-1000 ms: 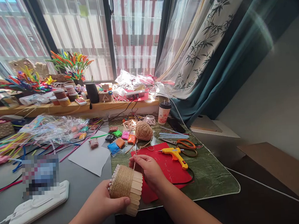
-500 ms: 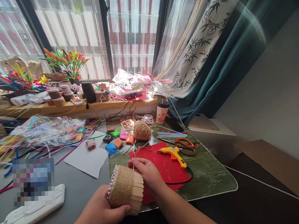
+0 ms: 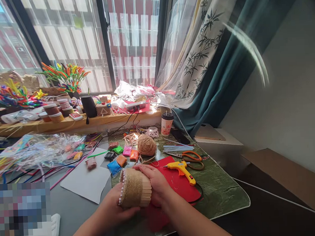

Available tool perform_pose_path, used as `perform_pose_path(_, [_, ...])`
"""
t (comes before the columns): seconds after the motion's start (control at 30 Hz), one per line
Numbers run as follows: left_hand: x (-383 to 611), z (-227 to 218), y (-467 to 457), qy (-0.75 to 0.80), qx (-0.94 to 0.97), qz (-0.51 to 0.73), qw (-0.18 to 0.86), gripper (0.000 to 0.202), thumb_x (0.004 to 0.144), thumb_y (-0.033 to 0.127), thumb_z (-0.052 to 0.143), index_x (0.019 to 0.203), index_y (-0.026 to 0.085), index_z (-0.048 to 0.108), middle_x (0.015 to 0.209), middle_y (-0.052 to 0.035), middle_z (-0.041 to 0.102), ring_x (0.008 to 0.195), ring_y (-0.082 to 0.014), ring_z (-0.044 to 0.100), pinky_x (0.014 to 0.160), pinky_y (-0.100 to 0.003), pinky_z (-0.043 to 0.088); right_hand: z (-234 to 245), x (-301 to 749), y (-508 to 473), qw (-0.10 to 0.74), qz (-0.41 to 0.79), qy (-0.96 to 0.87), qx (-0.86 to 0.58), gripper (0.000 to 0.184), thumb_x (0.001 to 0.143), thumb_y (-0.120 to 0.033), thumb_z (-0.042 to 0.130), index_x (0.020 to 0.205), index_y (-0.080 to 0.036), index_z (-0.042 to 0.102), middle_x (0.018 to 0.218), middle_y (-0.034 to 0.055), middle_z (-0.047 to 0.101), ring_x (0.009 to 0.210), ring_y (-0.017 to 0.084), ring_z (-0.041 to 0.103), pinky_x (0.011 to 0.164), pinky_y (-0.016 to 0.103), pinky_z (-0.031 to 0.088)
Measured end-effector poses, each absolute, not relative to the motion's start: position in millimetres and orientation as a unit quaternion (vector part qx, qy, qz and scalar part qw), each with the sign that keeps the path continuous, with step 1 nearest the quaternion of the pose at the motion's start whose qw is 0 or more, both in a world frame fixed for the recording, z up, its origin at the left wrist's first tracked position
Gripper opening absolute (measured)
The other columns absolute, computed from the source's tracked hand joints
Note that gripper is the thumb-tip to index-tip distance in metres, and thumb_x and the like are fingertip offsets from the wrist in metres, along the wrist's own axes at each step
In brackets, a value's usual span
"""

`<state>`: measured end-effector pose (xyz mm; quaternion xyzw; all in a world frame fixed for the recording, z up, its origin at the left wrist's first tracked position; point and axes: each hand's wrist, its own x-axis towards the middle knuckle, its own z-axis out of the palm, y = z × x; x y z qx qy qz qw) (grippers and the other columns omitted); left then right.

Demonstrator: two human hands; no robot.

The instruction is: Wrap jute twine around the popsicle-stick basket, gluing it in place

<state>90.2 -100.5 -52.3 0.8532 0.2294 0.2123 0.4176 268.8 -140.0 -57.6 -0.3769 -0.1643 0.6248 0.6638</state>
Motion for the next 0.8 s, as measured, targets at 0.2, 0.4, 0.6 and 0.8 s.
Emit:
perform_pose_path(0.2, [115.7,-61.2,-78.6,0.234,0.837,0.258,0.422,0.036,0.074,0.035,0.085,0.109,0.026,0.081,0.127,-0.0093,0.075,0.123,-0.0379,0.06,0.114,-0.046,0.04,-46.0,301.2,-126.8,0.691,0.529,-0.257,-0.421,0.035,0.065,-0.048,0.089,0.081,-0.017,0.081,0.087,0.0062,0.075,0.081,0.02,0.062,0.075,0.029,0.046])
perform_pose_path(0.4, [133.8,-57.9,-67.3,0.321,0.668,0.277,0.611,0.058,0.07,0.045,0.088,0.119,0.019,0.071,0.122,-0.0126,0.077,0.117,-0.0379,0.068,0.099,-0.044,0.053,-57.0,315.6,-122.4,0.692,0.44,-0.316,-0.478,0.034,0.072,-0.054,0.082,0.08,-0.02,0.082,0.097,0.0075,0.075,0.093,0.024,0.063,0.085,0.034,0.048])
perform_pose_path(0.6, [170.9,-52.8,-49.7,0.357,0.578,0.252,0.689,0.058,0.068,0.04,0.088,0.116,0.013,0.069,0.103,-0.0131,0.082,0.101,-0.0321,0.076,0.084,-0.035,0.059,-70.8,320.8,-109.3,0.693,0.348,-0.378,-0.506,0.035,0.074,-0.057,0.079,0.076,-0.022,0.083,0.099,0.0099,0.073,0.098,0.025,0.065,0.094,0.04,0.048])
perform_pose_path(0.8, [180.9,-60.0,-47.9,0.385,0.596,0.253,0.657,0.066,0.064,0.026,0.09,0.124,0.014,0.063,0.109,-0.013,0.081,0.099,-0.0306,0.077,0.078,-0.031,0.06,-79.1,325.0,-107.8,0.701,0.333,-0.371,-0.51,0.031,0.077,-0.053,0.078,0.077,-0.023,0.083,0.097,0.0089,0.073,0.098,0.025,0.066,0.095,0.04,0.049])
